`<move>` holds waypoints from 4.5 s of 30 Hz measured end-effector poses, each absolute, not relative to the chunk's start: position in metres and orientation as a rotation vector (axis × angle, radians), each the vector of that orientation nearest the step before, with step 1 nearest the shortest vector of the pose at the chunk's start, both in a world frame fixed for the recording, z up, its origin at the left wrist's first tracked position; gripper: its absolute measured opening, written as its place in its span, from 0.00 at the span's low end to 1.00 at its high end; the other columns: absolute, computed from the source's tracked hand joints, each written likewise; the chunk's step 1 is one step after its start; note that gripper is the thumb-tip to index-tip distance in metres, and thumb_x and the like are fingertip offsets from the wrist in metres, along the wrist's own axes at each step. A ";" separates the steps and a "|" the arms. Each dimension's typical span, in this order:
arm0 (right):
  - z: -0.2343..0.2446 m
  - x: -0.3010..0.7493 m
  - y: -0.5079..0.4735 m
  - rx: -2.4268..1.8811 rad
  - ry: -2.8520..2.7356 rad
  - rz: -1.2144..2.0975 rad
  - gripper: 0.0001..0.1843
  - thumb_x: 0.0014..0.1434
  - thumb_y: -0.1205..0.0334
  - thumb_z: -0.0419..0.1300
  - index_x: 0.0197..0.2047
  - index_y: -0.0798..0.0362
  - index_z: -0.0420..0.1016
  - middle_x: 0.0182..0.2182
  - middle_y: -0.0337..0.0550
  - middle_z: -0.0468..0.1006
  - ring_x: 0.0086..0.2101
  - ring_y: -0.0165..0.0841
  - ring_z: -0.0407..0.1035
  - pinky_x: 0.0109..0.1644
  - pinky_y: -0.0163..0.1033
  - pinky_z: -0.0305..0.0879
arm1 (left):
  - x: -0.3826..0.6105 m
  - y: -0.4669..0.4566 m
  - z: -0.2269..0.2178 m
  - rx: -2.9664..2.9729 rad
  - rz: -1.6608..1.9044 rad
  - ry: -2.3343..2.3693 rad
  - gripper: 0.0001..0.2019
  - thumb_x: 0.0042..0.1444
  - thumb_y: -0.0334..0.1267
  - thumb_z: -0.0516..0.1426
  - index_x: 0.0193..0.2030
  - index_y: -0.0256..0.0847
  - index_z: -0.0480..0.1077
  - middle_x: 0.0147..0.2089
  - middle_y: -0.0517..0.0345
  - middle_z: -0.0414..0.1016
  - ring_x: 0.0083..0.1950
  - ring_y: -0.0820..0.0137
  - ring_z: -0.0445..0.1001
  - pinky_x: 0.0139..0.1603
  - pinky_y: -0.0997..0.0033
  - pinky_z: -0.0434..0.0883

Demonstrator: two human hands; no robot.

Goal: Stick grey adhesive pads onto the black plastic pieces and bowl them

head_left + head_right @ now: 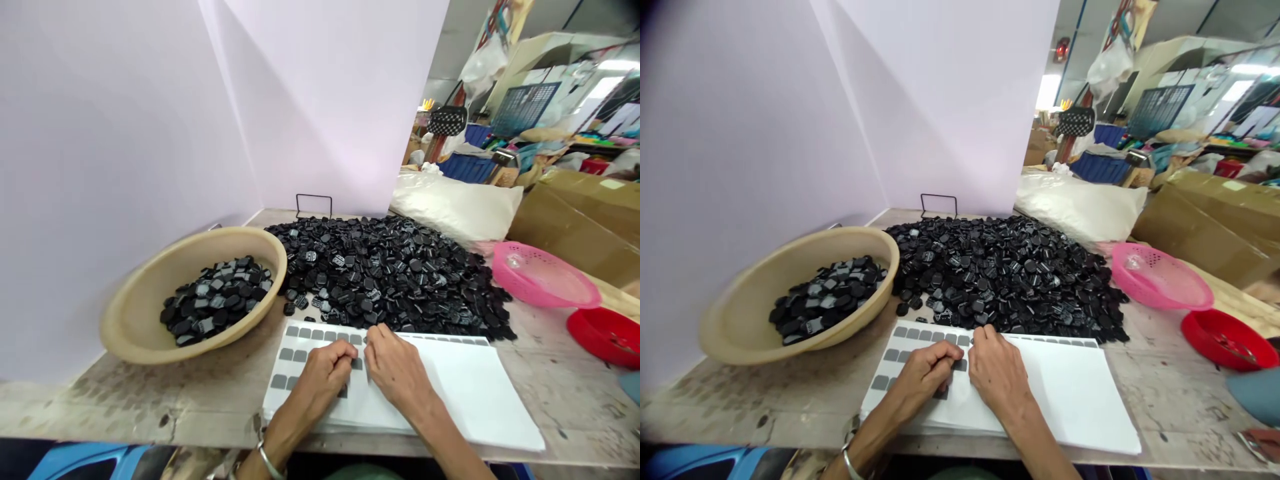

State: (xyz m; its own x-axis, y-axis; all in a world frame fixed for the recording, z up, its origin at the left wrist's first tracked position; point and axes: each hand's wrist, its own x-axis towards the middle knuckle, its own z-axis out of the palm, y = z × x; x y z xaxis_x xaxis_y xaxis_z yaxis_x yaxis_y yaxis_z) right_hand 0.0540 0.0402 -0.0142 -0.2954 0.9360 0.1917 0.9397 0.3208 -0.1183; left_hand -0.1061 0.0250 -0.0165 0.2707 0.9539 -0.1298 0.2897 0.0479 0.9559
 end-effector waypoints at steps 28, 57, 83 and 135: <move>-0.010 0.119 0.005 -1.477 -1.359 1.277 0.15 0.57 0.48 0.54 0.30 0.51 0.68 0.19 0.31 0.53 0.22 0.28 0.49 0.24 0.32 0.49 | -0.163 0.123 0.008 1.935 0.091 1.878 0.03 0.40 0.31 0.62 0.23 0.37 0.73 0.29 0.49 0.77 0.38 0.58 0.75 0.38 0.67 0.65; -0.005 0.099 -0.018 -1.168 -1.326 1.707 0.20 0.55 0.57 0.59 0.50 0.51 0.74 0.27 0.34 0.66 0.22 0.24 0.55 0.25 0.31 0.53 | -0.084 0.011 0.002 0.725 0.701 0.853 0.17 0.49 0.42 0.64 0.44 0.35 0.70 0.30 0.60 0.69 0.21 0.80 0.65 0.18 0.82 0.58; -0.005 0.099 -0.029 -1.335 -2.028 0.577 0.14 0.67 0.66 0.46 0.50 0.48 0.69 0.36 0.42 0.72 0.35 0.33 0.69 0.38 0.38 0.65 | -0.071 0.000 0.001 0.728 0.740 0.938 0.18 0.40 0.27 0.62 0.42 0.37 0.71 0.27 0.68 0.62 0.19 0.81 0.68 0.15 0.82 0.54; -0.007 0.098 -0.031 -1.398 -2.000 0.531 0.12 0.67 0.66 0.46 0.46 0.50 0.69 0.34 0.43 0.71 0.34 0.33 0.69 0.37 0.37 0.65 | -0.065 -0.003 0.001 0.681 0.765 0.938 0.21 0.39 0.27 0.63 0.44 0.35 0.71 0.26 0.65 0.68 0.20 0.79 0.68 0.17 0.82 0.57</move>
State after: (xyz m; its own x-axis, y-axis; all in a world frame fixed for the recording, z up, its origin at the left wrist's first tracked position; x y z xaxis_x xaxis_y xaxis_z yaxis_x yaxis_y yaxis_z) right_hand 0.0981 -0.0313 -0.0070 -0.2351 0.9346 0.2670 0.6792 0.3545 -0.6427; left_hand -0.0647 -0.0025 0.0007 0.3779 0.8129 -0.4431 -0.2703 0.5546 0.7870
